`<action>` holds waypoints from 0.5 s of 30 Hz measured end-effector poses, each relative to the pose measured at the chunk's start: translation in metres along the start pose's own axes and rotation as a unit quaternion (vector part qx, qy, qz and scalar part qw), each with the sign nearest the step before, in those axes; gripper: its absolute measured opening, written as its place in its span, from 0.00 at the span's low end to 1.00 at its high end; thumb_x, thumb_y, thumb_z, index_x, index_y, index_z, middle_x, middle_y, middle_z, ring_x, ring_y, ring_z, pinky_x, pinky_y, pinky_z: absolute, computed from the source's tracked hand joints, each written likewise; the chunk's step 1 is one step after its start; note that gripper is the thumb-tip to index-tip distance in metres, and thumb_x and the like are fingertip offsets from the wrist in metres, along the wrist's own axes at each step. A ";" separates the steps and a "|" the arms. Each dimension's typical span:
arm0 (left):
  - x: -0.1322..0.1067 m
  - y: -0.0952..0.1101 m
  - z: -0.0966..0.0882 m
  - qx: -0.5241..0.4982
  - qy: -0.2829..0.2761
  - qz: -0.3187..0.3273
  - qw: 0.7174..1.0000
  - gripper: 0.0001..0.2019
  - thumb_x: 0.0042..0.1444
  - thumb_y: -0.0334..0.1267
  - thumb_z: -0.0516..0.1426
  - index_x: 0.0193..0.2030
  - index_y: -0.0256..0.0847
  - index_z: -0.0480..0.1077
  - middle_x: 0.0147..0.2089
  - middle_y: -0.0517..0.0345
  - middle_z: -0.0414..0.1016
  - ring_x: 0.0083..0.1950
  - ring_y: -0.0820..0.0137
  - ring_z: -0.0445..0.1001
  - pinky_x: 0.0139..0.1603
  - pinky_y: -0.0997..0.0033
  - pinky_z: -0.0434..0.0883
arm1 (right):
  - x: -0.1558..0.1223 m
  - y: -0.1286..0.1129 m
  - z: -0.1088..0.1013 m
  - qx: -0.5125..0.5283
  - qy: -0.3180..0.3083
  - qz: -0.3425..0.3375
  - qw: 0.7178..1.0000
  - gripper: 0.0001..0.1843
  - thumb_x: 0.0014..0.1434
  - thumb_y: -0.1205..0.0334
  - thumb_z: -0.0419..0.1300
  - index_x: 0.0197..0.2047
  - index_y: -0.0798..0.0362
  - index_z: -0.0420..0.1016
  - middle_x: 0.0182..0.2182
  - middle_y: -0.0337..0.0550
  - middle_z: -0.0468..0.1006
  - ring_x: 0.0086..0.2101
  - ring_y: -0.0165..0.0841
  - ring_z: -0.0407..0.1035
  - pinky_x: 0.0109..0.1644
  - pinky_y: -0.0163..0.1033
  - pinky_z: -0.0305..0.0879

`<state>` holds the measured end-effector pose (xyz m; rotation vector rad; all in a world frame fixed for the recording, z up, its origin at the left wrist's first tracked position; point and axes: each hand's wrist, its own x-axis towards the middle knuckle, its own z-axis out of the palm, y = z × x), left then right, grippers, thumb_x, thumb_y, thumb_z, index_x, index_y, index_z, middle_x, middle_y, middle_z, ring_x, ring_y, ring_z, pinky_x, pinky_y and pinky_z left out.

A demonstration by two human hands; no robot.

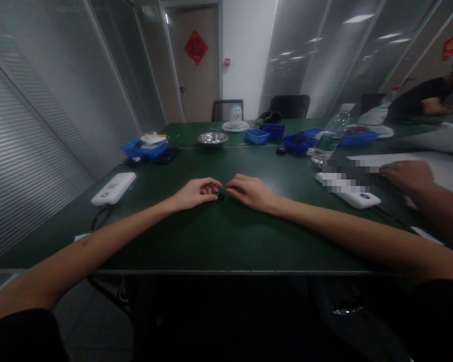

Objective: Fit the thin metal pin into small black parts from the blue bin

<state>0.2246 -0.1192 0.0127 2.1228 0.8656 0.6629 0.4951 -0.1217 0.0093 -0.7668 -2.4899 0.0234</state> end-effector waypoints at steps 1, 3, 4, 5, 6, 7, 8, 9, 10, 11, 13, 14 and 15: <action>0.000 0.000 -0.001 0.014 0.003 0.000 1.000 0.22 0.61 0.41 0.65 0.61 0.39 0.72 0.50 0.51 0.77 0.41 0.69 0.73 0.43 0.67 0.71 | 0.000 0.000 0.000 -0.011 -0.001 0.013 1.000 0.15 0.74 0.56 0.55 0.54 0.55 0.78 0.45 0.50 0.77 0.40 0.36 0.72 0.41 0.39 0.65; -0.001 0.002 -0.002 0.043 0.002 0.000 0.999 0.23 0.61 0.43 0.64 0.62 0.40 0.72 0.50 0.51 0.77 0.41 0.69 0.73 0.40 0.68 0.70 | 0.000 0.001 0.001 -0.030 -0.005 0.036 0.999 0.15 0.74 0.56 0.55 0.54 0.55 0.78 0.46 0.50 0.78 0.39 0.36 0.72 0.40 0.39 0.64; -0.001 0.002 -0.002 0.058 0.001 0.002 0.998 0.23 0.62 0.44 0.64 0.62 0.40 0.72 0.49 0.52 0.77 0.41 0.68 0.73 0.40 0.68 0.69 | 0.000 0.001 0.001 -0.036 -0.007 0.047 0.998 0.15 0.74 0.56 0.55 0.54 0.54 0.78 0.46 0.50 0.78 0.39 0.36 0.72 0.40 0.39 0.64; -0.002 0.003 -0.003 0.072 0.000 0.007 0.997 0.22 0.62 0.44 0.64 0.61 0.41 0.73 0.48 0.52 0.77 0.41 0.68 0.73 0.39 0.68 0.69 | 0.000 0.000 0.001 -0.039 -0.009 0.058 0.998 0.15 0.74 0.56 0.55 0.54 0.54 0.78 0.47 0.50 0.78 0.38 0.35 0.71 0.39 0.39 0.63; -0.002 0.003 -0.003 0.086 0.001 0.013 0.996 0.21 0.62 0.45 0.64 0.60 0.41 0.74 0.47 0.53 0.78 0.41 0.68 0.72 0.39 0.68 0.68 | 0.000 0.000 0.001 -0.041 -0.010 0.067 0.997 0.15 0.73 0.56 0.55 0.53 0.54 0.78 0.46 0.49 0.78 0.38 0.35 0.71 0.39 0.39 0.63; -0.003 0.003 -0.003 0.098 0.002 0.019 0.995 0.20 0.62 0.45 0.64 0.58 0.41 0.75 0.46 0.53 0.78 0.41 0.67 0.72 0.39 0.68 0.68 | 0.000 -0.001 0.000 -0.040 -0.010 0.073 0.996 0.14 0.73 0.56 0.56 0.53 0.53 0.79 0.46 0.49 0.78 0.39 0.35 0.71 0.39 0.39 0.62; -0.003 0.002 -0.003 0.105 0.005 0.024 0.994 0.19 0.62 0.46 0.64 0.57 0.41 0.76 0.45 0.54 0.78 0.40 0.67 0.72 0.39 0.68 0.68 | 0.000 -0.001 -0.001 -0.037 -0.009 0.076 0.996 0.14 0.73 0.56 0.56 0.52 0.53 0.79 0.46 0.49 0.79 0.39 0.35 0.72 0.40 0.38 0.62; -0.003 0.001 -0.003 0.110 0.008 0.027 0.994 0.18 0.62 0.45 0.64 0.56 0.41 0.76 0.44 0.54 0.78 0.40 0.68 0.72 0.40 0.68 0.68 | 0.000 -0.003 -0.002 -0.031 -0.010 0.073 0.997 0.14 0.72 0.57 0.57 0.51 0.53 0.79 0.45 0.48 0.79 0.39 0.35 0.72 0.40 0.38 0.62; -0.003 0.000 -0.004 0.111 0.010 0.025 0.993 0.17 0.62 0.45 0.64 0.54 0.40 0.77 0.44 0.54 0.78 0.39 0.68 0.72 0.40 0.68 0.68 | 0.000 -0.004 -0.003 -0.023 -0.011 0.065 0.998 0.13 0.72 0.57 0.57 0.51 0.53 0.79 0.45 0.48 0.79 0.39 0.35 0.72 0.40 0.38 0.62; -0.003 -0.001 -0.004 0.111 0.013 0.021 0.993 0.17 0.62 0.45 0.64 0.53 0.40 0.77 0.43 0.54 0.78 0.39 0.68 0.72 0.40 0.68 0.68 | 0.000 -0.005 -0.004 -0.015 -0.012 0.054 0.998 0.13 0.71 0.57 0.57 0.50 0.54 0.80 0.44 0.48 0.79 0.38 0.34 0.72 0.40 0.37 0.62; -0.003 -0.003 -0.006 0.108 0.014 0.008 0.994 0.16 0.61 0.46 0.64 0.51 0.40 0.78 0.42 0.55 0.78 0.38 0.68 0.72 0.39 0.68 0.68 | -0.001 -0.008 -0.007 0.000 -0.014 0.031 0.999 0.13 0.71 0.57 0.57 0.49 0.55 0.80 0.44 0.47 0.79 0.37 0.34 0.72 0.39 0.37 0.62; -0.003 -0.003 -0.006 0.106 0.014 0.002 0.994 0.15 0.61 0.46 0.64 0.50 0.40 0.78 0.41 0.55 0.78 0.38 0.68 0.72 0.39 0.68 0.68 | -0.001 -0.009 -0.008 0.007 -0.015 0.022 1.000 0.13 0.70 0.58 0.57 0.49 0.55 0.80 0.43 0.47 0.79 0.37 0.33 0.71 0.39 0.37 0.62; -0.003 -0.003 -0.007 0.102 0.012 -0.003 0.995 0.15 0.61 0.47 0.64 0.50 0.39 0.78 0.41 0.55 0.78 0.38 0.68 0.72 0.39 0.68 0.68 | -0.001 -0.009 -0.009 0.010 -0.015 0.016 1.000 0.13 0.70 0.58 0.57 0.48 0.55 0.80 0.43 0.47 0.79 0.36 0.33 0.71 0.39 0.37 0.62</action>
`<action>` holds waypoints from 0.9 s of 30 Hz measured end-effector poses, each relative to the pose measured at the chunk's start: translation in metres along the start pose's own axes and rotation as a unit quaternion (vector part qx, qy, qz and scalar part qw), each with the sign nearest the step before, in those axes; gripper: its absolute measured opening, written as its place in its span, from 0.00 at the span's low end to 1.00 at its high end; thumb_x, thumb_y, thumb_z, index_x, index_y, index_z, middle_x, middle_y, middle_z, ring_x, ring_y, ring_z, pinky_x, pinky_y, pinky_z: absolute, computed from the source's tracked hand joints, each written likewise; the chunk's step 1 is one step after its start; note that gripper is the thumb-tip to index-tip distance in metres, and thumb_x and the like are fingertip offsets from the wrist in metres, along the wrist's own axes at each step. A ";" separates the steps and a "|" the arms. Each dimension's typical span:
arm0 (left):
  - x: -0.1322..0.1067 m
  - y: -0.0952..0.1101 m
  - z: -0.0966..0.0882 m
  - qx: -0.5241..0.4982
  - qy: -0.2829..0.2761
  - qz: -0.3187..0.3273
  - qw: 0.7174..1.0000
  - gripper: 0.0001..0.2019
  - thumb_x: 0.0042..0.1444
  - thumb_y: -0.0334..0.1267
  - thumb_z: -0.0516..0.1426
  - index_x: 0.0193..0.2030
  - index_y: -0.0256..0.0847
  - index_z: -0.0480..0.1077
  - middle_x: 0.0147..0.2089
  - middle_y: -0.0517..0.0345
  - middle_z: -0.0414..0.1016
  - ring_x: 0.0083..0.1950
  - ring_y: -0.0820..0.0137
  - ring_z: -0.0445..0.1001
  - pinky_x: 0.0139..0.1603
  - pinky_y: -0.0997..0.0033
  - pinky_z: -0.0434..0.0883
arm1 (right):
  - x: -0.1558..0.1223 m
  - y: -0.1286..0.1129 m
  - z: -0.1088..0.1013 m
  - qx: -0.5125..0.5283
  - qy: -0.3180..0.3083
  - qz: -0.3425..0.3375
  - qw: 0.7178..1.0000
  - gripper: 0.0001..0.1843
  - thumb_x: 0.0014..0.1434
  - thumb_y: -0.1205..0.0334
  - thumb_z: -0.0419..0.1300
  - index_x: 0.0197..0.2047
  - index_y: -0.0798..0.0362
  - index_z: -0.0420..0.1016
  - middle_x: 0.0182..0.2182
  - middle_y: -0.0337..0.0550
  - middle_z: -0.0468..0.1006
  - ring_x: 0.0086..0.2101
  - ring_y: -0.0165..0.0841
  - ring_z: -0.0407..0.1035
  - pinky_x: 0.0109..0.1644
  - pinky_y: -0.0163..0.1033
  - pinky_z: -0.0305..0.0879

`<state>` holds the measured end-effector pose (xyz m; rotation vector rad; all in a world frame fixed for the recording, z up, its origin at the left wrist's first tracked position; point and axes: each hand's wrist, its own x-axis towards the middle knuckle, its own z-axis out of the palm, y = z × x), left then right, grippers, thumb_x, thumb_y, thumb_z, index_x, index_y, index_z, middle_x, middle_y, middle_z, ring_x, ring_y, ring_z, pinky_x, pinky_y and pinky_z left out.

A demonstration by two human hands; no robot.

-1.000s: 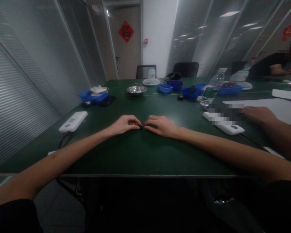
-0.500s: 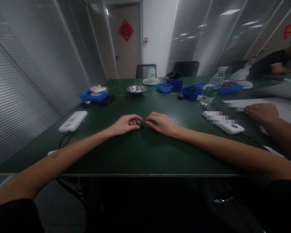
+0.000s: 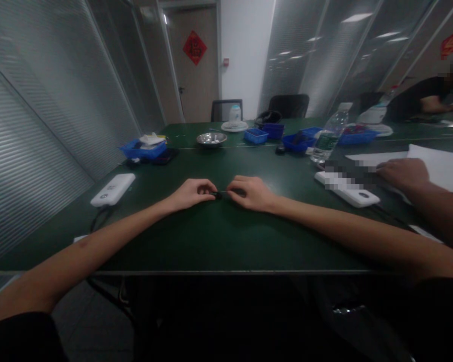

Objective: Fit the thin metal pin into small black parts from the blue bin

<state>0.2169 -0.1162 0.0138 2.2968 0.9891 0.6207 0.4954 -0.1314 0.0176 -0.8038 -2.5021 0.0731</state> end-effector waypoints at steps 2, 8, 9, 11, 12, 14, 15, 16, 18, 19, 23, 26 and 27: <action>0.000 -0.001 -0.001 -0.008 -0.002 -0.006 1.000 0.16 0.61 0.47 0.65 0.50 0.39 0.78 0.41 0.54 0.78 0.38 0.67 0.73 0.39 0.68 0.69 | 0.000 0.000 -0.001 0.003 -0.002 -0.007 1.000 0.13 0.70 0.58 0.57 0.48 0.55 0.80 0.42 0.47 0.79 0.35 0.32 0.71 0.38 0.36 0.61; -0.001 0.006 0.002 -0.012 -0.006 0.009 1.000 0.16 0.61 0.47 0.65 0.50 0.39 0.79 0.41 0.54 0.79 0.39 0.67 0.73 0.40 0.67 0.68 | -0.001 0.001 0.000 0.003 -0.014 -0.035 0.999 0.14 0.70 0.57 0.56 0.49 0.54 0.80 0.41 0.46 0.78 0.35 0.32 0.70 0.38 0.37 0.61; -0.001 0.008 0.002 -0.012 -0.006 0.011 1.000 0.16 0.61 0.47 0.65 0.49 0.39 0.79 0.41 0.54 0.79 0.39 0.67 0.73 0.41 0.67 0.68 | -0.001 0.001 0.000 0.001 -0.018 -0.041 0.999 0.14 0.71 0.57 0.56 0.49 0.54 0.80 0.41 0.46 0.78 0.35 0.32 0.70 0.38 0.37 0.61; -0.002 0.012 0.003 -0.010 -0.005 0.010 1.000 0.15 0.60 0.46 0.66 0.49 0.38 0.80 0.41 0.54 0.79 0.39 0.67 0.73 0.40 0.67 0.68 | -0.001 0.001 0.000 -0.005 -0.022 -0.050 0.998 0.15 0.72 0.56 0.55 0.50 0.54 0.80 0.41 0.46 0.78 0.35 0.32 0.70 0.38 0.37 0.61; -0.002 0.014 0.003 -0.008 -0.003 0.006 1.000 0.15 0.60 0.45 0.66 0.48 0.38 0.80 0.40 0.54 0.79 0.38 0.67 0.73 0.40 0.67 0.67 | -0.001 0.001 0.000 -0.006 -0.023 -0.053 0.998 0.15 0.72 0.56 0.55 0.50 0.54 0.80 0.42 0.46 0.78 0.35 0.32 0.70 0.38 0.37 0.61; -0.001 0.016 0.002 -0.004 -0.007 -0.003 1.000 0.15 0.60 0.45 0.66 0.48 0.38 0.80 0.40 0.54 0.79 0.38 0.67 0.72 0.39 0.68 0.67 | 0.000 0.002 0.001 0.004 -0.022 -0.057 0.998 0.16 0.74 0.55 0.54 0.51 0.54 0.79 0.43 0.47 0.77 0.36 0.33 0.71 0.39 0.37 0.63; -0.001 0.016 0.002 -0.003 -0.012 -0.006 1.000 0.15 0.60 0.45 0.66 0.48 0.38 0.79 0.41 0.55 0.79 0.37 0.67 0.72 0.39 0.68 0.67 | 0.000 0.002 0.001 0.014 -0.022 -0.059 0.998 0.16 0.74 0.54 0.53 0.52 0.54 0.79 0.43 0.48 0.77 0.37 0.33 0.71 0.40 0.38 0.63; -0.001 0.015 0.002 -0.003 -0.016 -0.007 1.000 0.15 0.60 0.45 0.65 0.49 0.38 0.79 0.41 0.55 0.79 0.38 0.67 0.72 0.39 0.68 0.67 | 0.000 0.002 0.002 0.022 -0.021 -0.058 0.998 0.17 0.74 0.54 0.53 0.53 0.54 0.78 0.44 0.48 0.77 0.38 0.34 0.72 0.40 0.38 0.64; 0.000 0.012 0.003 -0.007 -0.022 0.000 1.000 0.17 0.61 0.46 0.65 0.53 0.40 0.78 0.44 0.54 0.79 0.41 0.66 0.73 0.41 0.68 0.68 | 0.001 0.003 0.004 0.022 -0.012 -0.043 0.999 0.16 0.75 0.55 0.53 0.54 0.54 0.78 0.45 0.49 0.77 0.40 0.35 0.72 0.42 0.38 0.65; 0.000 0.010 0.003 -0.007 -0.018 0.007 1.000 0.19 0.61 0.46 0.65 0.56 0.40 0.77 0.47 0.53 0.79 0.44 0.65 0.74 0.42 0.67 0.68 | 0.002 0.004 0.005 0.011 -0.005 -0.028 1.000 0.16 0.75 0.55 0.53 0.54 0.54 0.78 0.45 0.49 0.78 0.40 0.35 0.72 0.42 0.38 0.65; 0.000 0.003 0.005 0.013 0.032 0.029 0.999 0.31 0.58 0.49 0.68 0.67 0.44 0.70 0.59 0.48 0.75 0.54 0.60 0.73 0.46 0.65 0.70 | 0.003 0.010 0.009 -0.038 0.011 0.067 0.997 0.14 0.73 0.56 0.55 0.52 0.53 0.79 0.46 0.49 0.78 0.39 0.35 0.72 0.40 0.38 0.63; -0.002 0.005 0.006 0.028 0.024 0.047 0.998 0.28 0.60 0.48 0.66 0.65 0.43 0.71 0.56 0.48 0.76 0.50 0.62 0.74 0.44 0.66 0.70 | 0.003 0.015 0.011 -0.054 -0.002 0.124 0.991 0.14 0.73 0.54 0.56 0.50 0.52 0.80 0.44 0.48 0.79 0.38 0.36 0.72 0.38 0.38 0.62; -0.003 0.007 0.006 0.031 0.003 0.059 0.998 0.23 0.62 0.47 0.65 0.62 0.42 0.73 0.54 0.49 0.77 0.47 0.63 0.74 0.43 0.66 0.70 | 0.003 0.016 0.012 -0.062 -0.006 0.137 0.989 0.14 0.73 0.54 0.56 0.50 0.51 0.80 0.44 0.48 0.79 0.38 0.36 0.72 0.37 0.38 0.62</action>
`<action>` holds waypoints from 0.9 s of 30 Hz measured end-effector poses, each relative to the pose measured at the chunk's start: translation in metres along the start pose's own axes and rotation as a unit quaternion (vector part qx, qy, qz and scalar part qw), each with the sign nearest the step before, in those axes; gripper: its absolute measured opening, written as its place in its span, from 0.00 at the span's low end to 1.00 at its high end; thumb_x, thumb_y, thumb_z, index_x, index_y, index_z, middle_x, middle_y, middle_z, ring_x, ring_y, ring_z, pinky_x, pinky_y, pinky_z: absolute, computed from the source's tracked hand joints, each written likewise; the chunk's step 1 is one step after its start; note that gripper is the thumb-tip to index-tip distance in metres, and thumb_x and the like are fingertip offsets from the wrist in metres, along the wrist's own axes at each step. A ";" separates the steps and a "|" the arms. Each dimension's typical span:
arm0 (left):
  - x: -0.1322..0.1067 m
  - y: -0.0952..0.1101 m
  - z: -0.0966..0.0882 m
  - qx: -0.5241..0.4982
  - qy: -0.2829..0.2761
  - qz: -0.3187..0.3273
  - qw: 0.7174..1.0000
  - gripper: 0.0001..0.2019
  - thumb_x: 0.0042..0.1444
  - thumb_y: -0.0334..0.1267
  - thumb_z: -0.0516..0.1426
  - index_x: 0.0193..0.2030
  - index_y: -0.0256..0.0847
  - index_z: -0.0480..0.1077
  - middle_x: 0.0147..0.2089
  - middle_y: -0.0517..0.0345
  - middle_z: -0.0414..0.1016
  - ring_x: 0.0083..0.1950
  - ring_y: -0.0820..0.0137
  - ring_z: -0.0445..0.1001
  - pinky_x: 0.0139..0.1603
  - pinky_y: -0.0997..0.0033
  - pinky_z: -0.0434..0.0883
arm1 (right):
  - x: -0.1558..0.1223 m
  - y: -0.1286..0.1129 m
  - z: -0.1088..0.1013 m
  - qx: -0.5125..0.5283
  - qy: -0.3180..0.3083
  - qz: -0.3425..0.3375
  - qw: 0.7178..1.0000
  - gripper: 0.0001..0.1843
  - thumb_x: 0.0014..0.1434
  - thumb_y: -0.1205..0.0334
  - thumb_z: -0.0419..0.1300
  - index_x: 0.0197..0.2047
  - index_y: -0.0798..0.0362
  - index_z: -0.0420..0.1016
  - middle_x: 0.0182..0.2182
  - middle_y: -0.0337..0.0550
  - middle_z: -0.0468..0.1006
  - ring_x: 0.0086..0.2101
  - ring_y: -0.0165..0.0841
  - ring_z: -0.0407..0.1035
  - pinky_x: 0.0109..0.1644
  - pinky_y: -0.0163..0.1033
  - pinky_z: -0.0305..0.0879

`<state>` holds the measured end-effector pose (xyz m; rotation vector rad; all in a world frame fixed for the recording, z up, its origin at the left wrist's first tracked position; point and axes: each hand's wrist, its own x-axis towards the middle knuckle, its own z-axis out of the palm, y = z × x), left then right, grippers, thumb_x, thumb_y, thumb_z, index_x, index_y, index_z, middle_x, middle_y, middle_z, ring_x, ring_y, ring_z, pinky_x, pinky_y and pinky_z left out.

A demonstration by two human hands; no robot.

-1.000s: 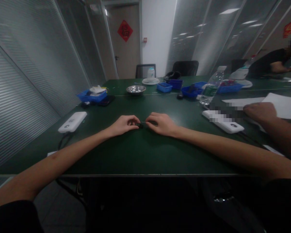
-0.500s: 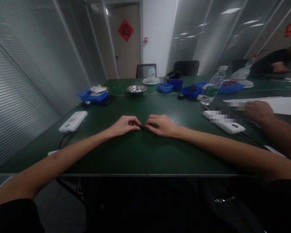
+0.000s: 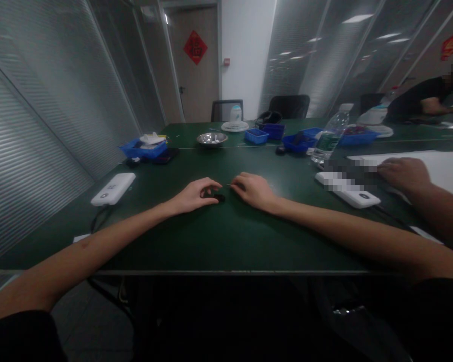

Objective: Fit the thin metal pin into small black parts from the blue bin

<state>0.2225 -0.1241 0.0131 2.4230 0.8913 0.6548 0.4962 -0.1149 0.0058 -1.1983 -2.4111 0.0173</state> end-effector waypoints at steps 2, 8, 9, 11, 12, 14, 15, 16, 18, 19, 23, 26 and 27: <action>0.000 0.003 -0.001 0.004 -0.038 0.032 0.999 0.16 0.67 0.43 0.61 0.58 0.42 0.77 0.51 0.50 0.78 0.45 0.65 0.75 0.45 0.65 0.71 | 0.000 0.001 0.001 -0.014 -0.006 0.013 1.000 0.14 0.73 0.52 0.56 0.49 0.50 0.80 0.44 0.48 0.79 0.37 0.36 0.72 0.36 0.38 0.61; 0.000 -0.026 -0.024 0.060 -0.002 0.006 0.998 0.14 0.67 0.41 0.59 0.56 0.42 0.77 0.51 0.49 0.78 0.50 0.62 0.76 0.54 0.60 0.71 | -0.001 0.001 0.000 -0.012 -0.011 0.007 1.000 0.16 0.73 0.51 0.55 0.50 0.50 0.80 0.44 0.48 0.79 0.37 0.36 0.72 0.36 0.38 0.61; -0.001 -0.037 -0.032 0.078 0.008 -0.017 0.997 0.14 0.67 0.42 0.59 0.56 0.42 0.77 0.51 0.49 0.78 0.49 0.62 0.76 0.53 0.61 0.72 | -0.001 0.000 -0.001 -0.010 -0.013 0.006 1.000 0.16 0.73 0.51 0.56 0.50 0.50 0.80 0.44 0.48 0.79 0.37 0.36 0.72 0.36 0.38 0.62; -0.005 -0.060 -0.050 0.122 0.026 -0.064 0.990 0.16 0.66 0.44 0.59 0.56 0.41 0.77 0.51 0.49 0.78 0.47 0.61 0.76 0.50 0.61 0.72 | -0.002 -0.001 -0.003 -0.005 -0.018 0.001 1.000 0.15 0.73 0.52 0.56 0.50 0.50 0.80 0.45 0.48 0.79 0.37 0.35 0.72 0.36 0.38 0.62; -0.008 -0.073 -0.059 0.148 0.035 -0.087 0.985 0.17 0.65 0.45 0.59 0.56 0.41 0.77 0.51 0.49 0.78 0.47 0.61 0.76 0.49 0.61 0.72 | -0.002 -0.002 -0.003 -0.003 -0.020 0.001 1.000 0.15 0.73 0.52 0.56 0.50 0.50 0.80 0.45 0.48 0.79 0.37 0.35 0.72 0.35 0.38 0.62; -0.016 -0.098 -0.080 0.201 0.058 -0.143 0.967 0.18 0.64 0.44 0.58 0.56 0.39 0.76 0.50 0.47 0.78 0.48 0.59 0.76 0.50 0.61 0.71 | -0.002 -0.004 -0.004 -0.003 -0.023 0.002 1.000 0.15 0.73 0.52 0.56 0.50 0.51 0.80 0.45 0.48 0.79 0.36 0.34 0.72 0.35 0.37 0.61; -0.021 -0.110 -0.090 0.233 0.070 -0.177 0.954 0.18 0.63 0.44 0.58 0.55 0.38 0.76 0.49 0.46 0.79 0.47 0.58 0.76 0.49 0.60 0.71 | -0.003 -0.005 -0.005 -0.006 -0.023 0.002 1.000 0.15 0.73 0.52 0.56 0.51 0.51 0.79 0.45 0.48 0.79 0.35 0.34 0.71 0.34 0.37 0.60; -0.027 -0.121 -0.099 0.264 0.081 -0.211 0.938 0.17 0.62 0.43 0.58 0.53 0.36 0.76 0.47 0.45 0.79 0.47 0.57 0.76 0.50 0.60 0.71 | -0.003 -0.006 -0.005 -0.011 -0.023 0.001 1.000 0.15 0.73 0.52 0.56 0.51 0.51 0.79 0.45 0.48 0.79 0.35 0.34 0.71 0.34 0.37 0.60; -0.038 -0.140 -0.115 0.320 0.101 -0.272 0.902 0.16 0.62 0.41 0.57 0.51 0.35 0.76 0.46 0.43 0.78 0.48 0.54 0.76 0.51 0.58 0.71 | -0.003 -0.007 -0.007 -0.023 -0.023 -0.004 0.999 0.15 0.73 0.52 0.56 0.50 0.51 0.79 0.45 0.48 0.79 0.34 0.34 0.71 0.33 0.38 0.59; -0.044 -0.147 -0.121 0.341 0.108 -0.299 0.885 0.15 0.62 0.41 0.57 0.51 0.35 0.76 0.46 0.43 0.78 0.49 0.53 0.75 0.51 0.58 0.71 | -0.004 -0.008 -0.008 -0.030 -0.025 -0.007 0.999 0.15 0.73 0.52 0.55 0.50 0.51 0.79 0.45 0.48 0.79 0.34 0.34 0.71 0.33 0.38 0.59; -0.058 -0.158 -0.131 0.384 0.113 -0.353 0.846 0.14 0.62 0.40 0.55 0.49 0.34 0.74 0.48 0.41 0.78 0.50 0.53 0.75 0.51 0.59 0.71 | -0.013 -0.016 -0.016 -0.069 -0.046 -0.021 0.996 0.16 0.75 0.53 0.52 0.50 0.53 0.77 0.45 0.50 0.78 0.33 0.34 0.71 0.30 0.38 0.57; -0.060 -0.159 -0.128 0.409 0.104 -0.342 0.839 0.15 0.64 0.40 0.53 0.51 0.32 0.73 0.52 0.36 0.77 0.53 0.51 0.75 0.54 0.58 0.70 | -0.037 -0.034 -0.024 -0.092 -0.073 -0.040 0.992 0.15 0.75 0.54 0.52 0.49 0.54 0.74 0.41 0.51 0.79 0.30 0.34 0.71 0.27 0.39 0.55; -0.060 -0.160 -0.126 0.418 0.100 -0.338 0.837 0.16 0.65 0.39 0.52 0.52 0.31 0.72 0.53 0.35 0.76 0.54 0.50 0.74 0.55 0.58 0.70 | -0.049 -0.043 -0.028 -0.109 -0.081 -0.043 0.990 0.14 0.75 0.55 0.52 0.48 0.54 0.73 0.38 0.51 0.79 0.28 0.34 0.70 0.26 0.39 0.53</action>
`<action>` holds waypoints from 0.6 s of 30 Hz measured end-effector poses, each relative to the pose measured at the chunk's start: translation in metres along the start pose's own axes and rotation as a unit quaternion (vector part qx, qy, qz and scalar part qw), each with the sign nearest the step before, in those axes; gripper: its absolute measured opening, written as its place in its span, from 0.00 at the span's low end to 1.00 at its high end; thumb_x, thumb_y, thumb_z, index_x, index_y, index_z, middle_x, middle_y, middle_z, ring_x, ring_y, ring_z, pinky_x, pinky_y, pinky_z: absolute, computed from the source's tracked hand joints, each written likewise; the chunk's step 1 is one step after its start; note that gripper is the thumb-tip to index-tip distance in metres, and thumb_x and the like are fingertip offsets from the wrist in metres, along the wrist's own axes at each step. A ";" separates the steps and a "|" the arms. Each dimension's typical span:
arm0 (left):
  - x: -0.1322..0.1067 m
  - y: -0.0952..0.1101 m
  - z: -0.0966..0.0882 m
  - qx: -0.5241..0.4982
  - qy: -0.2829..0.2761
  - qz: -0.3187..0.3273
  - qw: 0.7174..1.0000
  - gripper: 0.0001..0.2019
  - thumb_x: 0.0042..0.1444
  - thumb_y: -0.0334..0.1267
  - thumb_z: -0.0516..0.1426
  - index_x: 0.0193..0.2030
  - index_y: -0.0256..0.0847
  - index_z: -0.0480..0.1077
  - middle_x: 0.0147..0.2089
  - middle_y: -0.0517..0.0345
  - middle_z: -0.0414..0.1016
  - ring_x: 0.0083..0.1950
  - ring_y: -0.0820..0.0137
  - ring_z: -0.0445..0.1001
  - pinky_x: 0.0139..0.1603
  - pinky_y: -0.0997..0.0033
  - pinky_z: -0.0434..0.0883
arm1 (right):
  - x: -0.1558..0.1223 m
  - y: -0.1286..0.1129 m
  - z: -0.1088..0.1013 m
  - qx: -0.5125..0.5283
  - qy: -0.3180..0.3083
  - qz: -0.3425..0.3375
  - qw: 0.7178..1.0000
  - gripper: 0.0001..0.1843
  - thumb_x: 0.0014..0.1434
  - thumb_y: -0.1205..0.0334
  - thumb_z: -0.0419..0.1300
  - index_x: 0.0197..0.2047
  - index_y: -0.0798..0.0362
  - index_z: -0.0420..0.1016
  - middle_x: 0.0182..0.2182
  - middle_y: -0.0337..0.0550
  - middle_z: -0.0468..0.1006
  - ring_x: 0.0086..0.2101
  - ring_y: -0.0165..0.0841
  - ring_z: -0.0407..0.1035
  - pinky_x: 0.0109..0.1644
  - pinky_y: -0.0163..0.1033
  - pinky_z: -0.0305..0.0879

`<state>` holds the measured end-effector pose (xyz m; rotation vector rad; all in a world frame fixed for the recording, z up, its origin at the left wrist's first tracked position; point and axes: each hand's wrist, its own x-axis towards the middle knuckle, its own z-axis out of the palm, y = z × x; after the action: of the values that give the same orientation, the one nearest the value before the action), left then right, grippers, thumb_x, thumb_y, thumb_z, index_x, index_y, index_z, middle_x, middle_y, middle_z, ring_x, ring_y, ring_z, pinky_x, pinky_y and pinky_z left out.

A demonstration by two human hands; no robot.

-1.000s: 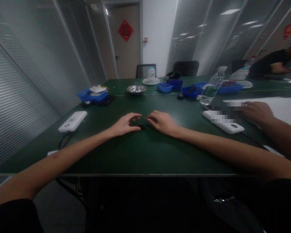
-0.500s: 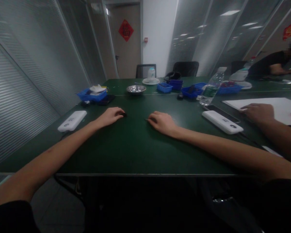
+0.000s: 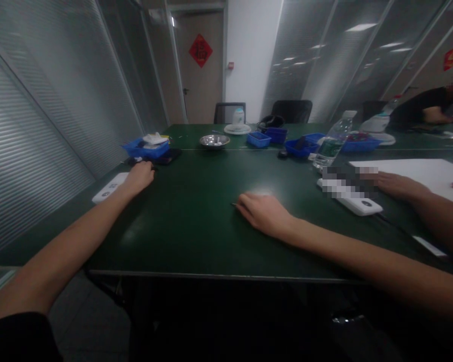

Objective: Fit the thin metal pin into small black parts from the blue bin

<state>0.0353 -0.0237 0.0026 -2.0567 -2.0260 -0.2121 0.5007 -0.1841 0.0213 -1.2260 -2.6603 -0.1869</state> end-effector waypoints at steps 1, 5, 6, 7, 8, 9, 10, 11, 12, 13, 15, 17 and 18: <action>0.000 0.000 0.002 0.008 0.002 0.004 1.000 0.17 0.65 0.39 0.51 0.53 0.31 0.72 0.54 0.33 0.76 0.55 0.49 0.74 0.56 0.57 0.70 | -0.014 -0.010 -0.005 -0.016 -0.011 -0.005 1.000 0.13 0.74 0.55 0.52 0.48 0.54 0.73 0.37 0.51 0.79 0.25 0.33 0.69 0.25 0.39 0.51; 0.002 -0.003 0.010 0.022 0.018 0.022 0.999 0.18 0.65 0.38 0.50 0.54 0.29 0.72 0.53 0.31 0.75 0.55 0.48 0.75 0.57 0.54 0.71 | -0.085 -0.053 -0.027 -0.030 -0.034 -0.025 0.999 0.08 0.73 0.64 0.51 0.47 0.52 0.71 0.35 0.44 0.80 0.22 0.32 0.71 0.22 0.39 0.51; 0.003 -0.004 0.011 0.022 0.022 0.025 0.999 0.18 0.65 0.38 0.50 0.54 0.29 0.72 0.53 0.31 0.75 0.55 0.47 0.75 0.57 0.54 0.71 | -0.104 -0.060 -0.031 -0.019 -0.020 -0.030 0.999 0.09 0.73 0.64 0.50 0.47 0.51 0.71 0.33 0.42 0.80 0.21 0.32 0.72 0.22 0.38 0.53; 0.003 -0.004 0.012 0.023 0.024 0.028 0.999 0.18 0.65 0.38 0.50 0.54 0.29 0.72 0.53 0.31 0.75 0.55 0.47 0.75 0.57 0.53 0.71 | -0.123 -0.063 -0.033 -0.002 0.005 -0.029 1.000 0.10 0.74 0.63 0.48 0.47 0.51 0.71 0.32 0.41 0.80 0.22 0.32 0.73 0.22 0.38 0.57; 0.002 -0.004 0.013 0.023 0.025 0.031 0.999 0.19 0.66 0.38 0.49 0.54 0.28 0.72 0.53 0.30 0.75 0.55 0.46 0.76 0.56 0.53 0.72 | -0.142 -0.064 -0.032 0.011 0.035 -0.024 0.999 0.11 0.75 0.62 0.47 0.50 0.50 0.71 0.32 0.40 0.80 0.23 0.32 0.75 0.23 0.37 0.60; 0.002 -0.003 0.013 0.024 0.027 0.031 0.999 0.19 0.66 0.38 0.49 0.55 0.28 0.72 0.53 0.30 0.75 0.54 0.46 0.76 0.56 0.52 0.72 | -0.161 -0.061 -0.027 0.018 0.068 -0.007 0.997 0.12 0.76 0.62 0.47 0.53 0.50 0.70 0.34 0.41 0.81 0.25 0.32 0.76 0.24 0.36 0.64; 0.002 -0.003 0.012 0.024 0.027 0.031 0.999 0.19 0.66 0.38 0.49 0.55 0.27 0.72 0.53 0.29 0.75 0.54 0.45 0.76 0.55 0.51 0.72 | -0.179 -0.055 -0.019 0.023 0.104 0.010 0.994 0.12 0.76 0.61 0.48 0.54 0.50 0.71 0.36 0.41 0.83 0.27 0.31 0.78 0.26 0.35 0.67; 0.001 -0.002 0.012 0.024 0.028 0.030 0.999 0.20 0.66 0.38 0.49 0.55 0.27 0.72 0.52 0.28 0.75 0.53 0.45 0.76 0.55 0.50 0.72 | -0.197 -0.046 -0.007 0.024 0.145 0.029 0.989 0.11 0.75 0.61 0.51 0.54 0.50 0.71 0.38 0.42 0.84 0.30 0.32 0.80 0.30 0.34 0.70; 0.001 -0.001 0.012 0.023 0.028 0.028 0.999 0.20 0.66 0.38 0.49 0.56 0.26 0.72 0.53 0.28 0.75 0.53 0.44 0.76 0.55 0.50 0.72 | -0.215 -0.036 0.009 0.020 0.185 0.049 0.981 0.09 0.74 0.62 0.54 0.54 0.50 0.72 0.39 0.43 0.84 0.33 0.33 0.81 0.33 0.34 0.73; 0.001 0.000 0.012 0.022 0.028 0.026 0.999 0.20 0.65 0.37 0.49 0.56 0.25 0.72 0.53 0.27 0.75 0.53 0.44 0.76 0.55 0.50 0.72 | -0.232 -0.026 0.028 0.017 0.217 0.071 0.974 0.08 0.72 0.61 0.57 0.52 0.50 0.73 0.38 0.43 0.85 0.32 0.33 0.81 0.34 0.34 0.73; 0.001 0.001 0.012 0.023 0.028 0.022 0.999 0.21 0.66 0.37 0.49 0.57 0.25 0.72 0.53 0.27 0.74 0.54 0.45 0.75 0.55 0.51 0.71 | -0.263 -0.007 0.071 0.036 0.257 0.126 0.958 0.06 0.71 0.58 0.58 0.46 0.50 0.73 0.33 0.43 0.84 0.26 0.34 0.79 0.29 0.35 0.71; 0.001 0.001 0.012 0.028 0.026 0.021 0.999 0.21 0.67 0.37 0.49 0.57 0.24 0.71 0.54 0.27 0.74 0.54 0.46 0.75 0.56 0.52 0.71 | -0.285 0.004 0.114 0.085 0.284 0.285 0.912 0.13 0.72 0.52 0.53 0.43 0.51 0.72 0.29 0.45 0.81 0.23 0.38 0.76 0.25 0.38 0.68; 0.001 0.001 0.012 0.030 0.024 0.022 0.999 0.20 0.67 0.37 0.50 0.58 0.23 0.71 0.55 0.27 0.74 0.54 0.47 0.74 0.56 0.53 0.70 | -0.291 0.006 0.133 0.111 0.295 0.376 0.871 0.17 0.72 0.48 0.51 0.44 0.52 0.72 0.28 0.45 0.80 0.23 0.40 0.76 0.25 0.40 0.67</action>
<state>0.0353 -0.0193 -0.0090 -2.0369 -1.9336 -0.1895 0.6723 -0.3678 -0.1771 -1.6780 -1.5142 -0.0969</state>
